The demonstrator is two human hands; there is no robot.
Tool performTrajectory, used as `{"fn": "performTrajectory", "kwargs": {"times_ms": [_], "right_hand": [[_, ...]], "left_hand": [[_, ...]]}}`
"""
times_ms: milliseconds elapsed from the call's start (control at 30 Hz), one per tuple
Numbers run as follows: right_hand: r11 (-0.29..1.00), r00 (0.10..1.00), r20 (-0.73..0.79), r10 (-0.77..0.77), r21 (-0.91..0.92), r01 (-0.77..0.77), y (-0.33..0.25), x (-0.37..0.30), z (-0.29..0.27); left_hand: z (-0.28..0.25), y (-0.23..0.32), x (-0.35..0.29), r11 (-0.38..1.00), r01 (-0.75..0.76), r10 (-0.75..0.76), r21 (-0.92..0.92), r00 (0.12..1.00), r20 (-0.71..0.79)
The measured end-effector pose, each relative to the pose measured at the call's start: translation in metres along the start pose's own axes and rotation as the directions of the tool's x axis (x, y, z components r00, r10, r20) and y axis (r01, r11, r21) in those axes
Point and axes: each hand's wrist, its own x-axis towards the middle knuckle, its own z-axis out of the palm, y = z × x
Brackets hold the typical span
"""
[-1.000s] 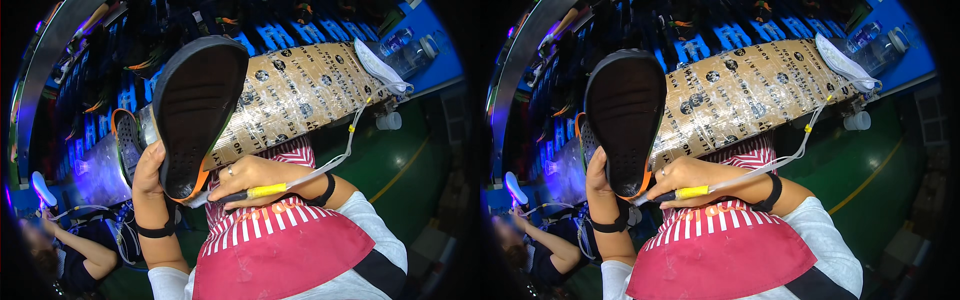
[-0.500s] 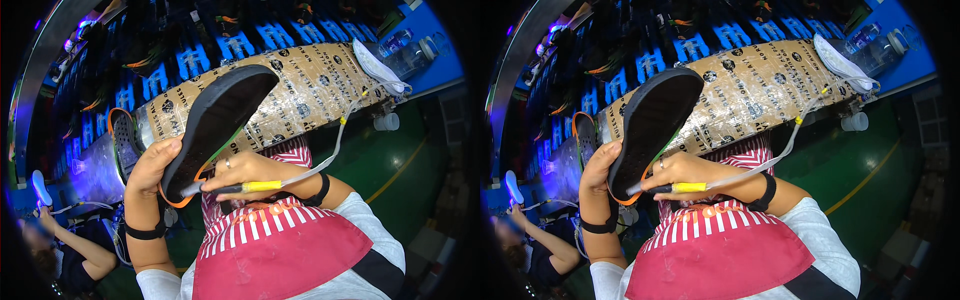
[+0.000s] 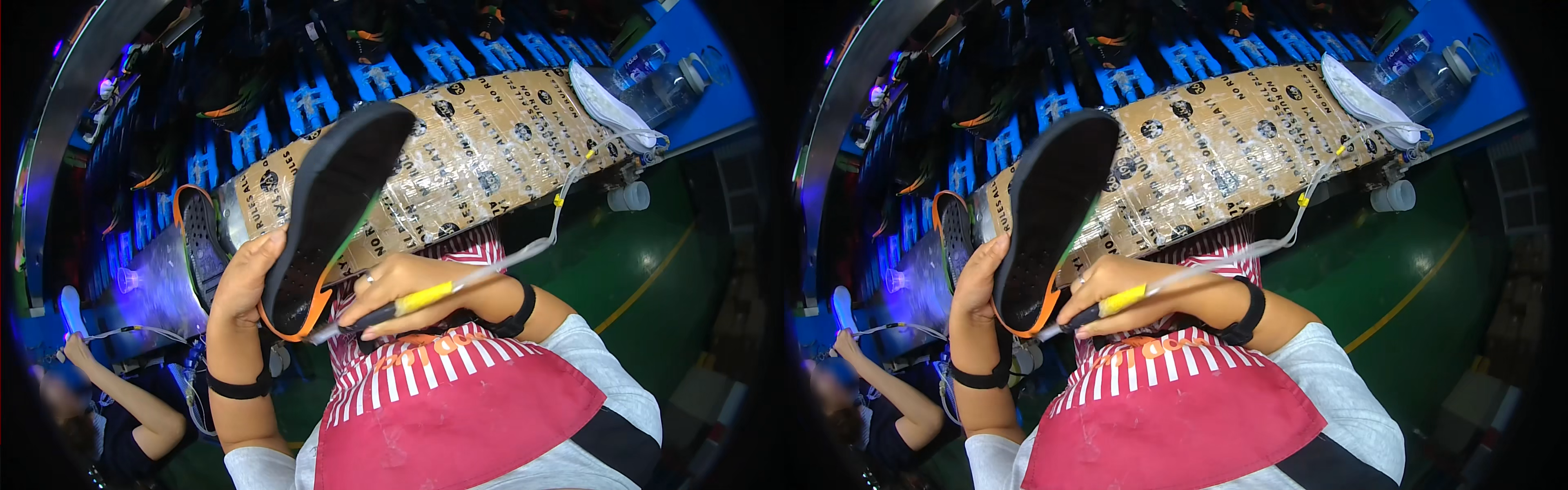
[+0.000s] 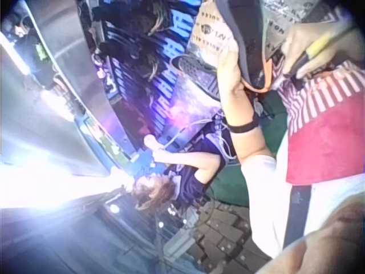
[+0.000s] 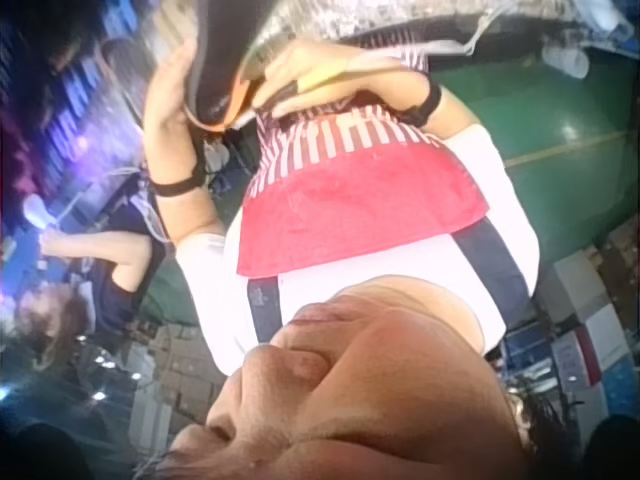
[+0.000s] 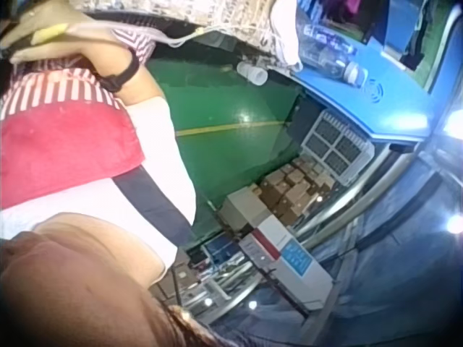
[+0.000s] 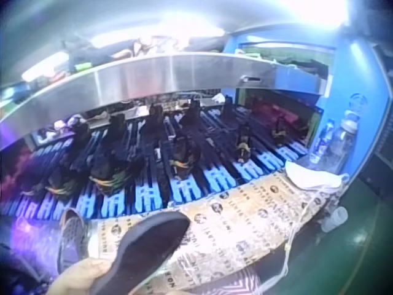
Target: Applying adhesive or primer to shoe soles using a brush on a manufacturing line.
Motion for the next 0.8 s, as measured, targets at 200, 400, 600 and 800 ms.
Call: {"fn": "performTrajectory", "kwargs": {"times_ms": [200,400,600,800], "right_hand": [[0.982,0.92,-0.344,0.186,0.088,-0.166,-0.011,-0.01,-0.02],[0.975,0.774,-0.598,0.208,0.188,-0.117,-0.009,-0.018,-0.027],[0.916,0.682,-0.632,0.367,0.373,-0.148,-0.014,-0.017,-0.026],[0.899,0.636,-0.671,0.381,0.428,-0.087,-0.009,-0.009,-0.022]], "left_hand": [[-0.012,-0.035,0.016,0.825,-0.45,0.357,-0.342,0.884,-0.303],[-0.025,-0.059,0.012,-0.136,-0.191,0.463,-0.972,0.855,-0.233],[-0.016,-0.096,-0.004,0.589,-0.305,0.363,-0.749,0.927,-0.092],[0.004,-0.114,-0.005,0.493,-0.042,0.277,-0.869,0.955,0.11]]}}
